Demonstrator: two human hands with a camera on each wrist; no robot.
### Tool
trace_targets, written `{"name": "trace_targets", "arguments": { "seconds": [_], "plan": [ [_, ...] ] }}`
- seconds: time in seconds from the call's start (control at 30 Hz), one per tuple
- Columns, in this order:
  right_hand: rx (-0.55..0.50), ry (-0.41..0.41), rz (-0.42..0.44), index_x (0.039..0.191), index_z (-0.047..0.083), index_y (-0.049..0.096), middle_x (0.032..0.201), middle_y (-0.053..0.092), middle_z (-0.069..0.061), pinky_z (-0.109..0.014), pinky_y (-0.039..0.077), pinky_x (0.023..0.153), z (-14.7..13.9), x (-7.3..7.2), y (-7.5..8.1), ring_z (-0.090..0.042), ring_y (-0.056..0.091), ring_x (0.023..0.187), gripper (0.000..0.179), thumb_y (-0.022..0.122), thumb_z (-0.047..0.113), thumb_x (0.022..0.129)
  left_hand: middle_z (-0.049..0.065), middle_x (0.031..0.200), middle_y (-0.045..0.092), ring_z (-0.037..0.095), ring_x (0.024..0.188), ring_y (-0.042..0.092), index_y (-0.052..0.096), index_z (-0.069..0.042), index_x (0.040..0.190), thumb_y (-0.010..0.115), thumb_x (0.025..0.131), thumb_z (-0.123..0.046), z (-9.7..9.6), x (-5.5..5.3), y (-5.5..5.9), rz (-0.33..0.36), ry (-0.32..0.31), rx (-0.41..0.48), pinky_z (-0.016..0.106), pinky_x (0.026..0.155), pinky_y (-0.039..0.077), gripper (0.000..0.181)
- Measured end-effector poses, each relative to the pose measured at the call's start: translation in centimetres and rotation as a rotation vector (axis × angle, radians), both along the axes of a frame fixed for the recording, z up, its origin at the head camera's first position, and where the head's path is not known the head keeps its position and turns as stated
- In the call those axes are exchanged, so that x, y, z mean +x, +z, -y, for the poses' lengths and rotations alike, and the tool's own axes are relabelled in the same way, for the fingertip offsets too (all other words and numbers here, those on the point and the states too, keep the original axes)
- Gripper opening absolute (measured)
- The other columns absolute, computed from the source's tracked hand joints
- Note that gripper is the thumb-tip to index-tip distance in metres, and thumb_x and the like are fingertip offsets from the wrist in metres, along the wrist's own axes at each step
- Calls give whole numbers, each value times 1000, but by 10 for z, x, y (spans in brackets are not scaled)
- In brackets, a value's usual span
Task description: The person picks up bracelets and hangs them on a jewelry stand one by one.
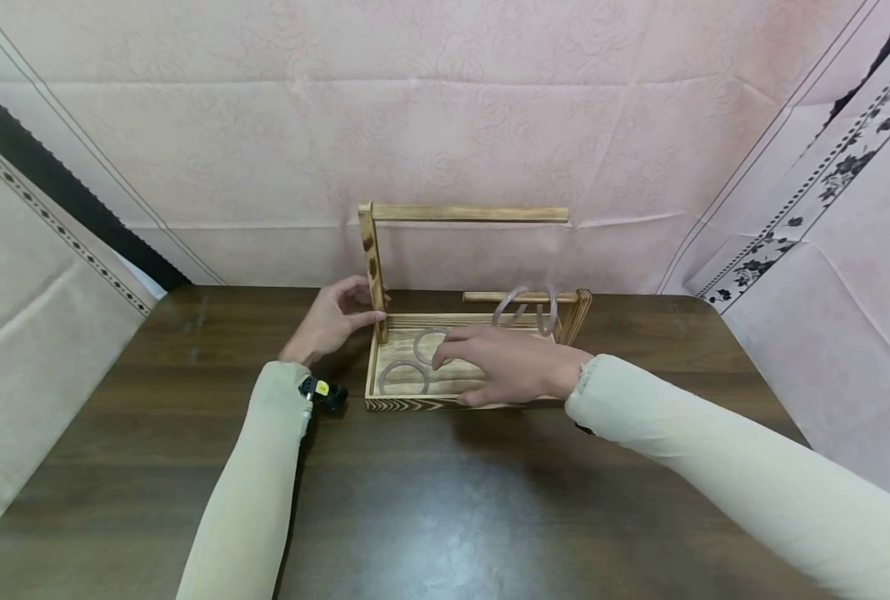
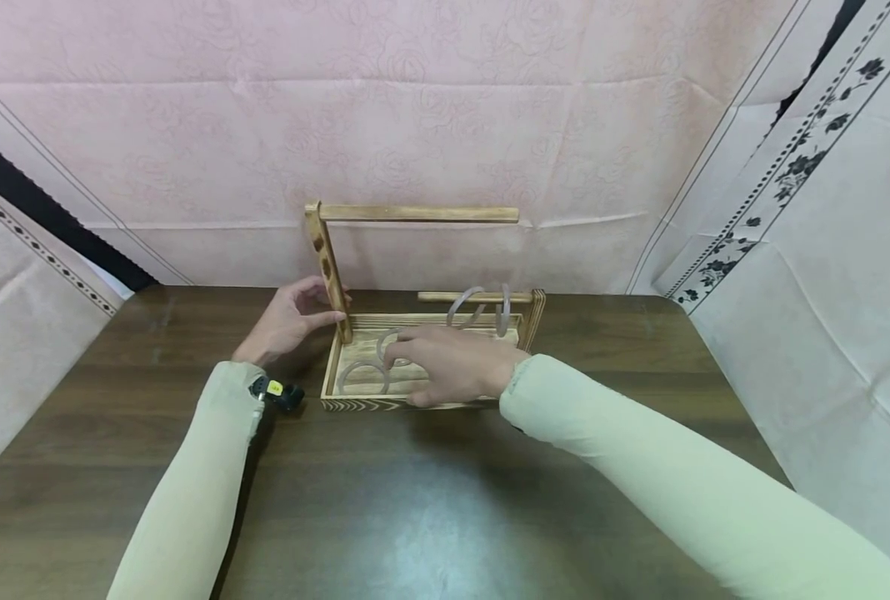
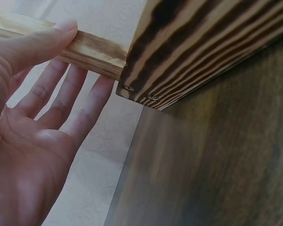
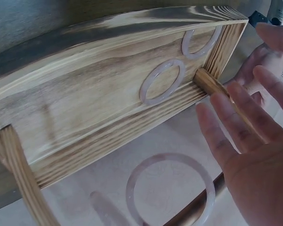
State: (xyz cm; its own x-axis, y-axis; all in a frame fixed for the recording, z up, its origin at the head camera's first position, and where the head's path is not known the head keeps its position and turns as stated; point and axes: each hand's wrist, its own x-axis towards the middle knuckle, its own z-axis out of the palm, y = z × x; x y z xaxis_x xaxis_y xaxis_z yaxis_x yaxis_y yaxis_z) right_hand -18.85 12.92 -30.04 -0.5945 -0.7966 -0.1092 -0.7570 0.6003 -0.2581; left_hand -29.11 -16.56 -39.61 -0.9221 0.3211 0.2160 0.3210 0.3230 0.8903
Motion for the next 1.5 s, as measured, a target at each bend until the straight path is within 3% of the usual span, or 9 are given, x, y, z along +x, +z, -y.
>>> {"name": "trace_targets", "arguments": {
  "seconds": [0.23, 0.47, 0.6, 0.9, 1.07, 1.2, 1.5],
  "plan": [
    [10, 32, -5, 131, 19, 62, 134, 59, 1, -40, 49, 106, 10, -5, -4, -21, 59, 124, 41, 75, 25, 92, 8, 121, 71, 22, 111, 64, 66, -15, 124, 79, 90, -14, 1, 0, 0, 4, 5, 4, 40, 101, 48, 36],
    [22, 62, -33, 128, 20, 62, 136, 59, -1, -40, 50, 106, 19, -10, -9, -20, 59, 126, 39, 75, 23, 92, 8, 121, 71, 22, 112, 64, 64, -6, 127, 78, 91, -12, 1, -1, 0, 5, 0, 11, 41, 102, 48, 40],
    [48, 60, -43, 129, 20, 62, 138, 58, -1, -41, 50, 107, 23, -12, -11, -21, 57, 129, 39, 75, 25, 92, 7, 122, 71, 22, 112, 64, 64, -8, 126, 77, 91, -11, 1, 0, 1, 10, 0, 14, 42, 101, 48, 38],
    [59, 29, -42, 132, 19, 62, 139, 57, -3, -43, 49, 108, 33, -14, -14, -23, 55, 131, 41, 74, 22, 93, 12, 124, 70, 26, 113, 64, 64, -7, 126, 78, 91, -12, 2, 0, 1, 2, -6, 23, 46, 103, 47, 38],
    [73, 9, -28, 133, 18, 62, 142, 56, -4, -43, 47, 110, 38, -16, -17, -25, 53, 134, 43, 74, 21, 92, 12, 122, 71, 25, 112, 65, 66, -13, 122, 78, 91, -11, 3, -1, 0, 1, -1, 27, 43, 101, 48, 34],
    [70, 2, -12, 133, 15, 62, 143, 55, -6, -43, 46, 113, 41, -19, -19, -27, 51, 136, 44, 75, 19, 91, 13, 123, 71, 24, 111, 65, 64, -7, 126, 77, 91, -12, 3, -1, -1, -10, -9, 18, 42, 101, 48, 38],
    [64, -37, 6, 132, 14, 63, 144, 54, -9, -47, 42, 116, 41, -24, -24, -30, 48, 138, 43, 76, 18, 91, 10, 124, 71, 19, 111, 65, 65, -14, 124, 78, 91, -13, 1, -2, -2, 2, -13, 30, 37, 101, 49, 36]
  ]
}}
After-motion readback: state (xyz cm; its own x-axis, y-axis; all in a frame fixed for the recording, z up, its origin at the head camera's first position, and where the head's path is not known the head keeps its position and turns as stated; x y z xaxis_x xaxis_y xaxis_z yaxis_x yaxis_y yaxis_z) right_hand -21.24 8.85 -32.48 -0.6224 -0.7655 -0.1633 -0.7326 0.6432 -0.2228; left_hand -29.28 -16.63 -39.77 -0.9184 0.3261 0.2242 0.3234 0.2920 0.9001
